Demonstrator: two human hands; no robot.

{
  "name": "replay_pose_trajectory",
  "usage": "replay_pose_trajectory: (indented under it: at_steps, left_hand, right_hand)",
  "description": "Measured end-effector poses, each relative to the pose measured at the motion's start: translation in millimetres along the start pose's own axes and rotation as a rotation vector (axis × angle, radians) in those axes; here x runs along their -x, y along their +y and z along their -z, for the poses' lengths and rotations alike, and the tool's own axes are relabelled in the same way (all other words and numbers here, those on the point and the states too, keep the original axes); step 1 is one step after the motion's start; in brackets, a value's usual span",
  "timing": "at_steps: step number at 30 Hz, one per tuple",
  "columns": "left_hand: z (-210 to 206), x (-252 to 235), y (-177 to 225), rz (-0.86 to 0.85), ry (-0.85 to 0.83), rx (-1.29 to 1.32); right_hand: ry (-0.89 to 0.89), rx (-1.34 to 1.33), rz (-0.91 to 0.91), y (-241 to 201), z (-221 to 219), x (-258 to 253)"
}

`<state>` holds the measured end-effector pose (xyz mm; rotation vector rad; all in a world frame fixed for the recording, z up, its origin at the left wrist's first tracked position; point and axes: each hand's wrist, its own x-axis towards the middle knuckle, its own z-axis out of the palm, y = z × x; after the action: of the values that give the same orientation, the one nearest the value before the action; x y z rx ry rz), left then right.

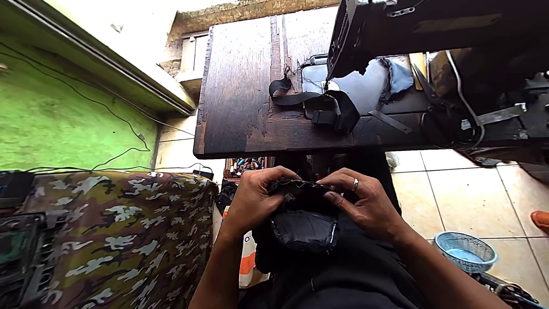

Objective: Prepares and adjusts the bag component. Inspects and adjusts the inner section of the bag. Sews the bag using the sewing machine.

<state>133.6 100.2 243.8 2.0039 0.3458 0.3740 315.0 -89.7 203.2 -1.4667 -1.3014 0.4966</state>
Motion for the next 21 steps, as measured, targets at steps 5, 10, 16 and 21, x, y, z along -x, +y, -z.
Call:
replay_pose_trajectory:
  at_steps: [5,10,16,21]
  left_hand:
    - [1,-2,2,-0.062,-0.012,0.005]
    - [-1,0,5,-0.094,0.074,-0.092]
    - [-1,1,3,-0.146,0.079,-0.033]
    - [-2,2,4,-0.129,0.09,0.005]
  right_hand:
    - [0.062,-0.004,0.013,-1,-1,-2]
    - [0.13,0.133,0.083,-6,-5,0]
    - [0.141,0.184,0.116,-10,-7,2]
    - [0.049,0.125,0.099,-14,-2,-4]
